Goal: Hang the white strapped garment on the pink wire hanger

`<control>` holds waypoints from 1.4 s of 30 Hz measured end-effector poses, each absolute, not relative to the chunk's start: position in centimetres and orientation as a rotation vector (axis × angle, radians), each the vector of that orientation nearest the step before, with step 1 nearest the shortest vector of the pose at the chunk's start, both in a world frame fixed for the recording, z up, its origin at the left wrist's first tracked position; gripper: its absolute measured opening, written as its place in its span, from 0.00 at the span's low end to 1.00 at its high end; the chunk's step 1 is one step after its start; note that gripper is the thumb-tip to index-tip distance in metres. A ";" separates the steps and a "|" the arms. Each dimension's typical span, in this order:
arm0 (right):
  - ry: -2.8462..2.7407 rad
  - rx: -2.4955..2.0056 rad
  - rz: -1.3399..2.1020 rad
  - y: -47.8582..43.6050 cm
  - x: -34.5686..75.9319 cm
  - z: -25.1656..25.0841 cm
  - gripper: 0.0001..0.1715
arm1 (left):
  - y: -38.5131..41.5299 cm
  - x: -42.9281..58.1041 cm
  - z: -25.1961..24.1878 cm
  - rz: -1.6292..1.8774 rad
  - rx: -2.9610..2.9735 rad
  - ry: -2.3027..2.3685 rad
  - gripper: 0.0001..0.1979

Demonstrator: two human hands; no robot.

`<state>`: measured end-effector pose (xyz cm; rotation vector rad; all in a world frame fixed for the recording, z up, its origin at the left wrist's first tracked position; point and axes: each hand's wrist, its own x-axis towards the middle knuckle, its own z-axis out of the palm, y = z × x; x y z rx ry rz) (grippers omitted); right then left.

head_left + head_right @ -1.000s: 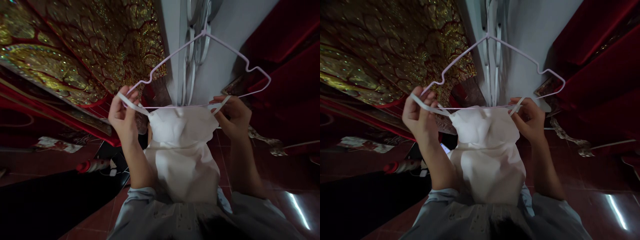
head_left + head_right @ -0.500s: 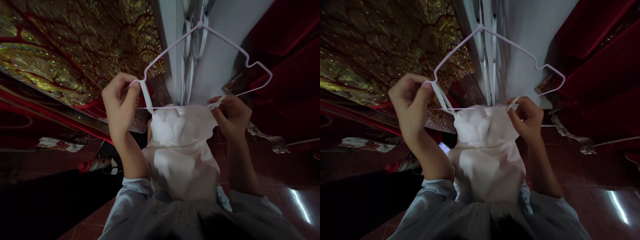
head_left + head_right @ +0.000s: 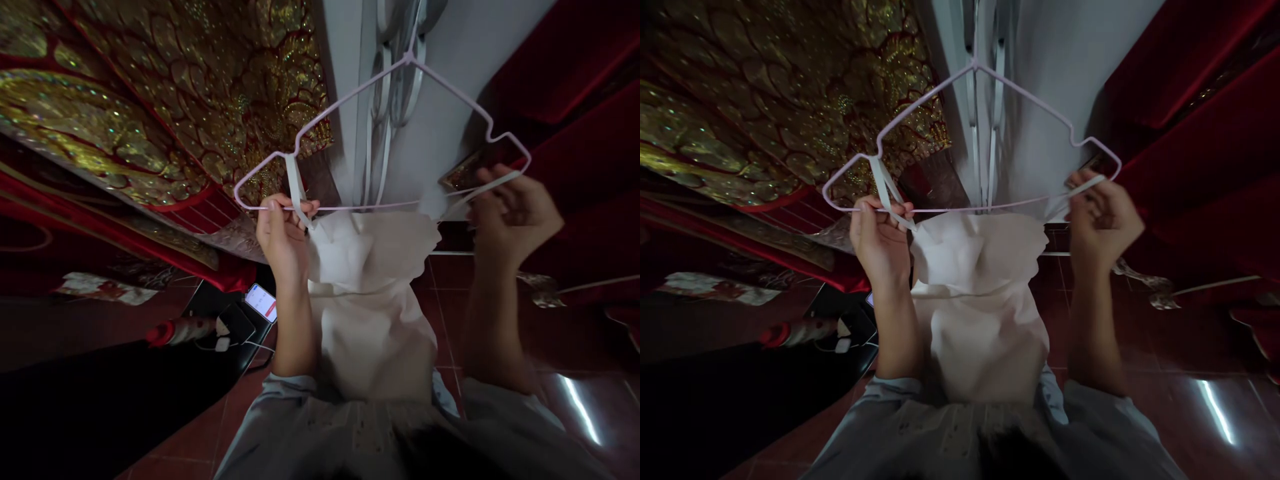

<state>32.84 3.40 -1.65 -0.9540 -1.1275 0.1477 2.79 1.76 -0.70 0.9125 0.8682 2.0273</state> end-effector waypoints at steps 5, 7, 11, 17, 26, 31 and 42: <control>-1.040 -1.078 -0.125 5.0 38.6 -0.8 0.08 | 1.8 2.3 -0.4 2.008 0.896 0.904 0.22; -1.089 -1.088 -0.079 5.3 39.1 0.3 0.09 | 1.8 2.3 -0.4 2.006 0.888 0.904 0.22; -1.306 -1.144 0.040 5.8 37.6 3.1 0.06 | 1.8 2.3 -0.6 2.007 0.911 0.862 0.21; -1.818 -1.231 -0.102 6.6 34.9 5.3 0.21 | 1.9 2.3 -0.7 2.002 0.898 0.840 0.21; -1.450 -1.283 -0.011 7.5 35.5 6.8 0.33 | 1.9 2.3 -0.4 1.981 0.892 0.890 0.21; -1.524 -1.297 0.332 5.8 32.8 9.9 0.22 | 2.0 2.6 -0.2 2.020 0.869 0.888 0.21; -1.839 -1.163 0.770 -0.1 26.3 3.4 0.34 | 1.9 3.0 0.2 2.003 0.840 1.000 0.21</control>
